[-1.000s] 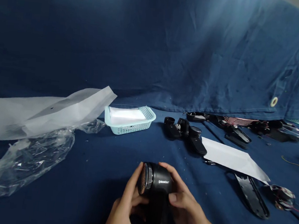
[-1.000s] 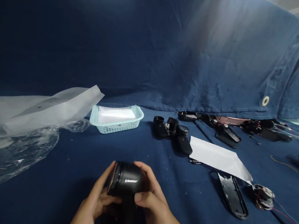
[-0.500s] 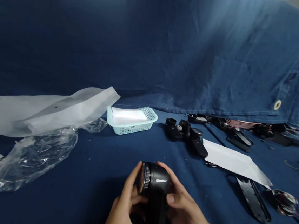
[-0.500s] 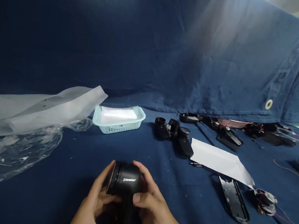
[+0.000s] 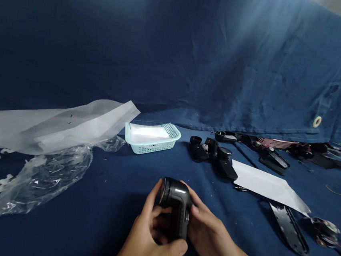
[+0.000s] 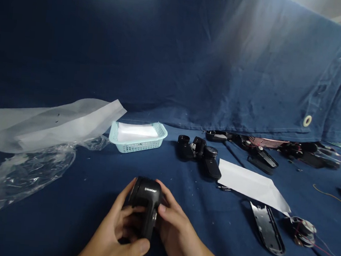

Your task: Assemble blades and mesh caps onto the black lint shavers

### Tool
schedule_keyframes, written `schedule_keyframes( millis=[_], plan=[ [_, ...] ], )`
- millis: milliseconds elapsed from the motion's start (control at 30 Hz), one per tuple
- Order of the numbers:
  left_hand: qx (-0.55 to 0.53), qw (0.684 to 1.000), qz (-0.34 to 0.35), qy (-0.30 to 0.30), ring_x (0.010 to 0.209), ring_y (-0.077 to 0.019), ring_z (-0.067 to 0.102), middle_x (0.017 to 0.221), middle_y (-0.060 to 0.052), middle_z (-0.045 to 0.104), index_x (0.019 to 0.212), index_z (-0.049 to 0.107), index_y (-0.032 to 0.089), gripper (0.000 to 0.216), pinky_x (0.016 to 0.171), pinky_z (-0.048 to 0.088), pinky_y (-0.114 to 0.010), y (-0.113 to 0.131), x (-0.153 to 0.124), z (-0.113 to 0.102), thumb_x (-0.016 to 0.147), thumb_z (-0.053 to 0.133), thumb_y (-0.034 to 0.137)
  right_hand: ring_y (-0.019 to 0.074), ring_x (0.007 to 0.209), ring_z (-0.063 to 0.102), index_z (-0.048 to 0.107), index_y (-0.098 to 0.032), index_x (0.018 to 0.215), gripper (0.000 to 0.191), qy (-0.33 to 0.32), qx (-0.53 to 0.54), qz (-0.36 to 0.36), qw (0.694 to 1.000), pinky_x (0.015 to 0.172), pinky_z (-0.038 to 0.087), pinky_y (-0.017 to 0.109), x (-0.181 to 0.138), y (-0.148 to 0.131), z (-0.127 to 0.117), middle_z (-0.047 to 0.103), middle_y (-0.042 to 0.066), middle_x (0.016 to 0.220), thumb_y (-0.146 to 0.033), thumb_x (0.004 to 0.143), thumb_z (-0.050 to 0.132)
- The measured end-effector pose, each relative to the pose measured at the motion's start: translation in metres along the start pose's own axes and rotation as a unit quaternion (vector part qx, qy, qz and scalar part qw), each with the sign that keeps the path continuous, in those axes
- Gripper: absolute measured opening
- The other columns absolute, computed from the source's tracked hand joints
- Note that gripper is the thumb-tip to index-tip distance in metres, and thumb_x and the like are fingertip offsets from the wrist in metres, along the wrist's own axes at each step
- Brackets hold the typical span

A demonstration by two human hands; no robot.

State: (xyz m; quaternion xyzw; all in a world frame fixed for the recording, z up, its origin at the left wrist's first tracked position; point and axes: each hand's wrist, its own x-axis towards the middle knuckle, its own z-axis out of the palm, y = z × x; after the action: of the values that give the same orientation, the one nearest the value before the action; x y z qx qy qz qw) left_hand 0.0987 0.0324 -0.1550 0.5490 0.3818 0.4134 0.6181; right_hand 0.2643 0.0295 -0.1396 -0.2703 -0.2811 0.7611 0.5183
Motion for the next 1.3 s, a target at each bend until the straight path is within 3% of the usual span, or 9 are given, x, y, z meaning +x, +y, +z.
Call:
schedule_keyframes(
  millis=[200, 300, 400, 467, 600, 767, 900, 1133, 1300],
  plan=[
    [-0.019, 0.999, -0.016, -0.03, 0.093, -0.0262, 0.064, 0.12, -0.012, 0.058, 0.151, 0.002, 0.031, 0.113, 0.072, 0.047, -0.036, -0.002, 0.002, -0.008, 0.069, 0.079, 0.036, 0.025, 0.109, 0.061, 0.052, -0.024, 0.135, 0.05, -0.01, -0.028, -0.009, 1.0, 0.102, 0.036, 0.041, 0.002, -0.002, -0.005, 0.066, 0.007, 0.122, -0.021, 0.086, 0.063],
    [-0.078, 0.995, -0.014, -0.064, 0.1, -0.0284, 0.063, 0.122, -0.013, 0.057, 0.151, 0.004, 0.032, 0.109, 0.078, 0.047, -0.04, -0.003, 0.004, -0.012, 0.071, 0.079, 0.037, 0.0243, 0.103, 0.062, 0.051, -0.025, 0.137, 0.052, -0.021, -0.037, -0.017, 0.999, 0.091, 0.042, 0.039, 0.002, -0.001, -0.007, 0.064, 0.007, 0.125, -0.02, 0.087, 0.062],
    [-0.154, 0.98, -0.012, -0.128, 0.11, -0.0302, 0.059, 0.123, -0.012, 0.058, 0.149, 0.017, 0.03, 0.095, 0.089, 0.046, -0.045, 0.001, 0.009, -0.02, 0.074, 0.075, 0.032, 0.023, 0.099, 0.061, 0.051, -0.026, 0.137, 0.051, -0.025, -0.044, -0.028, 0.998, 0.08, 0.046, 0.036, 0.004, 0.0, -0.009, 0.061, 0.007, 0.129, -0.02, 0.088, 0.06],
    [-0.176, 0.971, -0.026, -0.157, 0.107, -0.0291, 0.061, 0.119, -0.01, 0.06, 0.145, 0.03, 0.027, 0.08, 0.091, 0.045, -0.044, 0.006, 0.012, -0.025, 0.076, 0.071, 0.028, 0.0221, 0.1, 0.06, 0.054, -0.025, 0.134, 0.047, -0.022, -0.047, -0.036, 0.998, 0.084, 0.045, 0.036, 0.005, 0.0, -0.01, 0.061, 0.007, 0.129, -0.019, 0.088, 0.06],
    [-0.233, 0.954, -0.071, -0.176, 0.091, -0.0263, 0.069, 0.11, -0.01, 0.066, 0.135, 0.045, 0.021, 0.058, 0.077, 0.048, -0.035, 0.011, 0.016, -0.033, 0.078, 0.059, 0.025, 0.0217, 0.099, 0.06, 0.059, -0.022, 0.13, 0.043, -0.018, -0.049, -0.044, 0.998, 0.089, 0.044, 0.039, 0.008, 0.002, -0.011, 0.06, 0.009, 0.13, -0.019, 0.087, 0.062],
    [-0.293, 0.936, -0.1, -0.168, 0.077, -0.0222, 0.07, 0.088, -0.01, 0.07, 0.134, 0.046, 0.016, 0.051, 0.066, 0.047, -0.028, 0.008, 0.02, -0.036, 0.085, 0.049, 0.03, 0.02, 0.098, 0.062, 0.063, -0.022, 0.124, 0.043, 0.013, -0.058, -0.052, 0.997, 0.091, 0.044, 0.038, 0.01, 0.005, -0.016, 0.062, 0.008, 0.126, -0.014, 0.082, 0.068],
    [-0.299, 0.933, -0.103, -0.172, 0.077, -0.0217, 0.07, 0.096, -0.011, 0.069, 0.133, 0.047, 0.017, 0.05, 0.067, 0.047, -0.029, 0.006, 0.021, -0.038, 0.085, 0.049, 0.03, 0.0172, 0.09, 0.063, 0.065, -0.021, 0.121, 0.041, 0.032, -0.052, -0.053, 0.997, 0.087, 0.046, 0.035, 0.011, 0.006, -0.016, 0.063, 0.007, 0.121, -0.014, 0.081, 0.069],
    [-0.239, 0.956, -0.098, -0.141, 0.075, -0.0205, 0.068, 0.099, -0.011, 0.067, 0.142, 0.034, 0.019, 0.066, 0.064, 0.046, -0.028, 0.007, 0.021, -0.035, 0.082, 0.055, 0.036, 0.0152, 0.079, 0.06, 0.07, -0.019, 0.114, 0.035, 0.048, -0.067, -0.061, 0.995, 0.076, 0.044, 0.031, 0.016, 0.003, -0.013, 0.069, 0.006, 0.103, -0.016, 0.079, 0.072],
    [0.0, 0.998, 0.041, -0.051, 0.089, -0.0229, 0.065, 0.113, -0.011, 0.064, 0.152, 0.007, 0.024, 0.096, 0.079, 0.049, -0.036, 0.003, 0.01, -0.023, 0.078, 0.067, 0.037, 0.0178, 0.088, 0.06, 0.069, -0.019, 0.116, 0.03, 0.048, -0.1, -0.075, 0.991, 0.078, 0.044, 0.031, 0.012, 0.0, -0.014, 0.068, 0.008, 0.113, -0.023, 0.086, 0.067]
  ],
)
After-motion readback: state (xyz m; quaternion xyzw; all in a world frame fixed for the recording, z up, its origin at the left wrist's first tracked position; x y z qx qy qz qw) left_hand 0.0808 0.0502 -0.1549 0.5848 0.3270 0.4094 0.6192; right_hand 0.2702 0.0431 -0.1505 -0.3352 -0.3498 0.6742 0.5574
